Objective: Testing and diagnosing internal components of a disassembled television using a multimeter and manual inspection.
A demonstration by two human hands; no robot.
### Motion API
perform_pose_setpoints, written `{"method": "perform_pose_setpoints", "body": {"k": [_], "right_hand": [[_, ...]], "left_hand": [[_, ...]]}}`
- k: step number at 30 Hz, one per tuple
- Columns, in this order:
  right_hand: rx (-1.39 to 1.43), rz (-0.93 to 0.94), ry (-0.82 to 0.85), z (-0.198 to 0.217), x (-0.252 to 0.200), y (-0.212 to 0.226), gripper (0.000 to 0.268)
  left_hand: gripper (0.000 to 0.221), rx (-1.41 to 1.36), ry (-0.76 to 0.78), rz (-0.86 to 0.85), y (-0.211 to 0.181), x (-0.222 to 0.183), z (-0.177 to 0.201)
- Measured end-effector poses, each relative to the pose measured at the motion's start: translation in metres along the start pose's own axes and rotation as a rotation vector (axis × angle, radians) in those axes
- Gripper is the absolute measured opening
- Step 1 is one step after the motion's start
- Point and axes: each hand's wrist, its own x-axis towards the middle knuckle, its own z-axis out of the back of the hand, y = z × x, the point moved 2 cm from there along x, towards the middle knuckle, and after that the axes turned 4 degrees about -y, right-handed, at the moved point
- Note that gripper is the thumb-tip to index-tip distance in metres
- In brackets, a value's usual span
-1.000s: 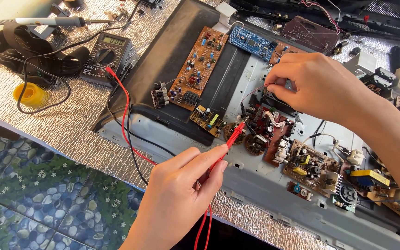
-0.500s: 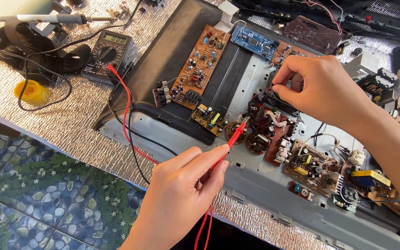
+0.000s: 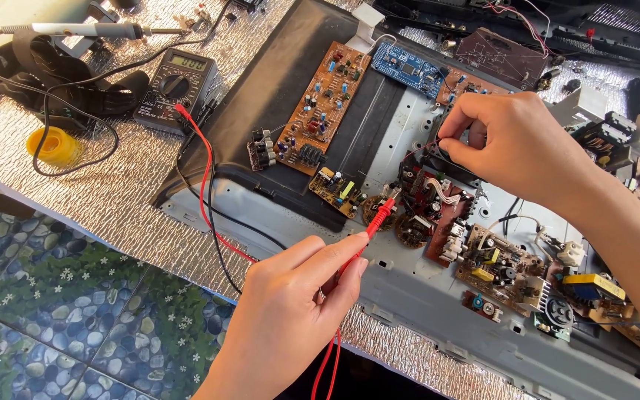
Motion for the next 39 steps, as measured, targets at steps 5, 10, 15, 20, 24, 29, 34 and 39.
{"method": "perform_pose_setpoints", "body": {"k": [5, 10, 15, 20, 24, 29, 34, 39], "right_hand": [[-0.026, -0.106, 0.08, 0.001, 0.0, 0.004, 0.006], [-0.084, -0.074, 0.098, 0.013, -0.002, 0.012, 0.018], [-0.036, 0.087, -0.067, 0.022, -0.014, 0.006, 0.015], [-0.021, 0.297, -0.193, 0.027, -0.063, 0.022, 0.012], [-0.014, 0.488, -0.249, 0.009, -0.125, 0.041, 0.044], [-0.075, 0.637, -0.264, -0.019, -0.18, 0.054, 0.057], [0.169, 0.332, -0.475, -0.045, -0.208, 0.037, 0.031], [0.326, 0.298, -0.623, -0.075, -0.219, 0.038, 0.021]], "left_hand": [[0.024, -0.011, 0.006, 0.001, 0.001, -0.001, 0.0], [0.024, -0.012, -0.012, 0.002, 0.002, -0.002, 0.001], [0.022, -0.042, -0.012, 0.001, 0.004, 0.0, -0.002], [0.02, -0.089, -0.029, 0.001, -0.004, -0.003, -0.008], [0.016, -0.171, -0.007, -0.008, -0.016, -0.01, -0.018], [0.017, -0.263, 0.065, -0.119, -0.043, -0.025, -0.04], [0.019, -0.401, 0.314, -0.143, -0.05, -0.015, -0.047], [0.009, -0.059, 0.094, -0.278, -0.023, 0.053, -0.042]]}}
